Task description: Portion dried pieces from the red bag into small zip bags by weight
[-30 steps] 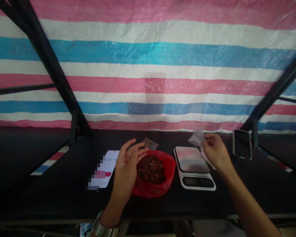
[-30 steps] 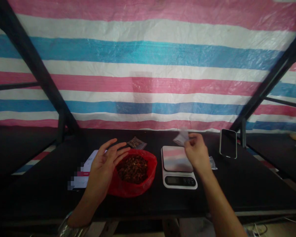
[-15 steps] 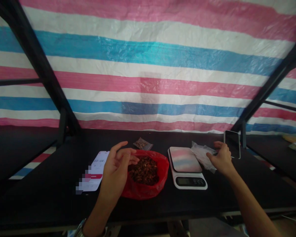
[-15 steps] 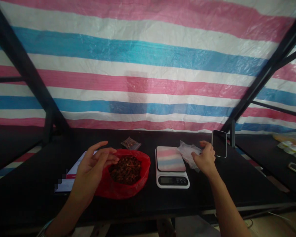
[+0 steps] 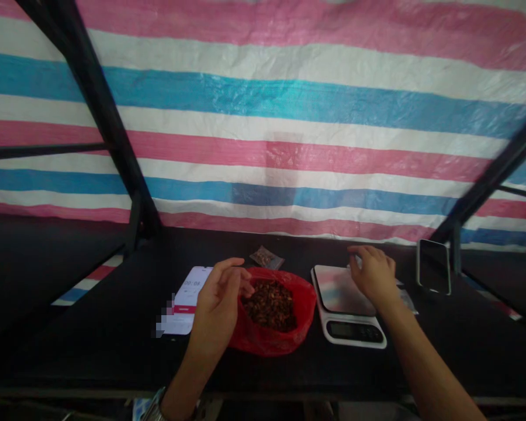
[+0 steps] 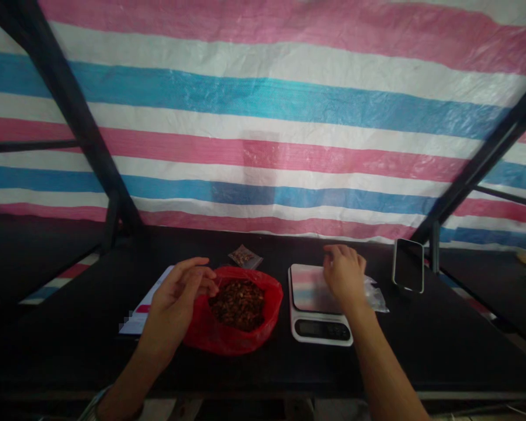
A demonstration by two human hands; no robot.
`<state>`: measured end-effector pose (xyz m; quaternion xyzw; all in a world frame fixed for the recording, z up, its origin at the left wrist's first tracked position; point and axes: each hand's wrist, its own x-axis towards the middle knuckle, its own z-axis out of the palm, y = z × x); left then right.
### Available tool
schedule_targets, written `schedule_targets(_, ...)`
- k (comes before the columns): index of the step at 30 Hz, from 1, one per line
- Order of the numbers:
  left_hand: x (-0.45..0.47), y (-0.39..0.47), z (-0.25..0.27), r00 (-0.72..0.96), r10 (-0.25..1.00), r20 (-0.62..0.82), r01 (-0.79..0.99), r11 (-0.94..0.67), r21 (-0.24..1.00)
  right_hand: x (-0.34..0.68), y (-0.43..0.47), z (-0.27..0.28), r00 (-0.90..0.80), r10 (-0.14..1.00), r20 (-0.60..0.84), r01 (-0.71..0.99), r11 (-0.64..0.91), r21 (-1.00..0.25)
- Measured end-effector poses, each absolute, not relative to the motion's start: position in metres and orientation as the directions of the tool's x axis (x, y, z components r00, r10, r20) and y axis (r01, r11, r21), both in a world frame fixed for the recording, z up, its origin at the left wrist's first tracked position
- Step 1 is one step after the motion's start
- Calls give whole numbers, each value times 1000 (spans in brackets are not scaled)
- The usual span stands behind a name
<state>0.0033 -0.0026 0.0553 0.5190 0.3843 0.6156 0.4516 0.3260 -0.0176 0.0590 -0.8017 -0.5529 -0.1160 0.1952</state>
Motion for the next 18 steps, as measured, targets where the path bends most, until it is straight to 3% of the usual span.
schedule_targets(5, 10, -16, 52, 59, 946, 318, -74, -314, 947, 245, 38, 66, -45, 962, 271, 989, 82, -125)
schedule_targets(9, 13, -24, 50, 181, 935, 304, -3, -308, 951, 216, 63, 60, -228, 960, 161, 960, 249, -125)
schedule_targets(14, 9, -23, 49, 168, 935, 313, 40, -324, 945, 209, 68, 50, -173, 970, 168, 956, 207, -208)
schedule_targets(18, 11, -21, 52, 124, 947, 297, -20, -296, 955, 214, 62, 52, -29, 965, 259, 912, 132, -389)
